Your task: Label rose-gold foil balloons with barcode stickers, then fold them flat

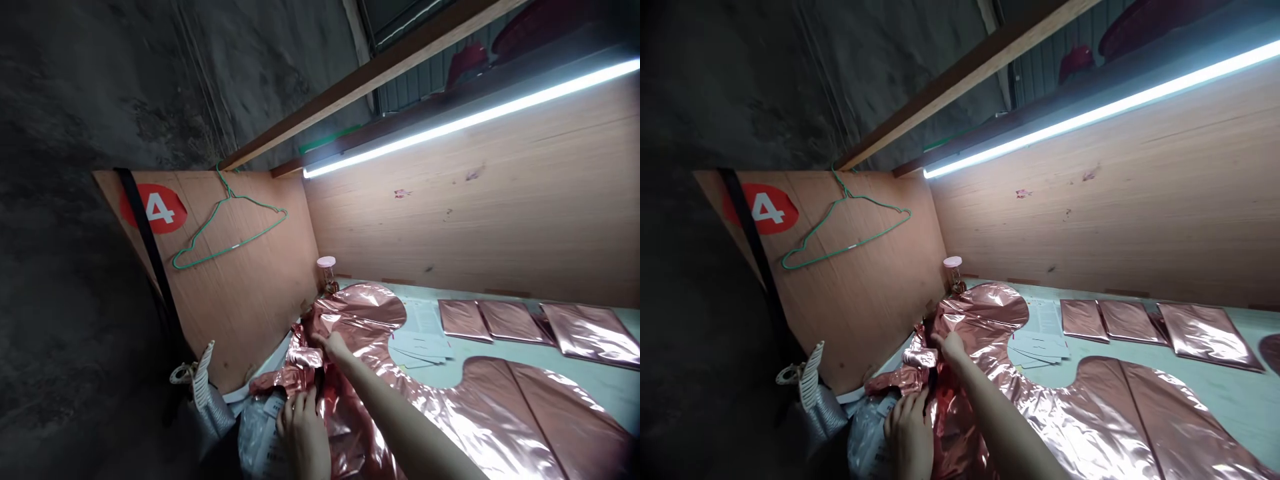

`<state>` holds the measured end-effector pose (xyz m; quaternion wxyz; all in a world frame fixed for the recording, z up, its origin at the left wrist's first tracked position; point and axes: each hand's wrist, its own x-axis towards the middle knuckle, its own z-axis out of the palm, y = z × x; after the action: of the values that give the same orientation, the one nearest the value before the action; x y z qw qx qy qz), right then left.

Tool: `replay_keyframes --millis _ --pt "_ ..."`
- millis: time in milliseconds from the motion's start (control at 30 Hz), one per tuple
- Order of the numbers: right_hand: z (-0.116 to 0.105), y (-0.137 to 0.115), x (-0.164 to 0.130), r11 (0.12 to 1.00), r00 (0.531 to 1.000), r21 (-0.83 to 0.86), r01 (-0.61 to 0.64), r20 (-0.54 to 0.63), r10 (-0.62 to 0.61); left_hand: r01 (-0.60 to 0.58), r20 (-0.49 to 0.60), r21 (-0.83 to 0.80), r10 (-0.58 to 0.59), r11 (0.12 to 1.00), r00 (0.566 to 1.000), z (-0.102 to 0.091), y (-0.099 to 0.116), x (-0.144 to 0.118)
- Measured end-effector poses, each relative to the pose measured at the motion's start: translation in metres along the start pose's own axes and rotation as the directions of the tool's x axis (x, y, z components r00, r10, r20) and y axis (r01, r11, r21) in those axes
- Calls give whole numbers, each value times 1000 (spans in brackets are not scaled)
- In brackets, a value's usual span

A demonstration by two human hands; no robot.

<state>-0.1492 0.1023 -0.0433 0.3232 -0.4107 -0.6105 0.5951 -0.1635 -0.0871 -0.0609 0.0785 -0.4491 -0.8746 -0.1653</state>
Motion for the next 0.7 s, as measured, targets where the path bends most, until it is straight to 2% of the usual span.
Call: replay_keyframes --millis 67,167,233,367,433,467,533,567,600,633,700 --pt "-11 3 -6 997 997 45 -56 61 53 5 28 -9 -5 1000 1000 -2 3 -1" --pt "-23 4 -12 989 989 106 -107 111 95 -55 -84 -21 53 998 995 0 7 1" --pt "-30 1 -15 983 989 143 -111 110 96 -145 -159 18 146 989 976 3 10 4" --pt "-61 -5 -23 977 999 210 -35 44 27 -277 -181 90 289 957 940 9 9 7" --pt "-92 -5 -34 972 999 228 47 -30 -41 -362 -264 95 374 927 889 12 10 4" --pt "-113 -5 -42 969 993 229 99 -82 -82 -432 -324 99 439 897 838 13 12 0" --pt "-161 -2 -64 957 966 202 207 -195 -167 -577 -425 106 562 810 710 14 23 -14" --pt "-188 1 -79 952 948 175 251 -246 -205 -640 -445 102 610 762 656 14 33 -23" --pt "-214 4 -96 949 929 142 283 -288 -234 -691 -439 89 651 717 619 13 44 -34" --pt "-241 8 -115 947 912 105 302 -321 -255 -729 -407 67 686 681 603 12 58 -44" --pt "-288 18 -157 951 886 27 308 -372 -276 -763 -272 0 735 646 622 5 85 -61"
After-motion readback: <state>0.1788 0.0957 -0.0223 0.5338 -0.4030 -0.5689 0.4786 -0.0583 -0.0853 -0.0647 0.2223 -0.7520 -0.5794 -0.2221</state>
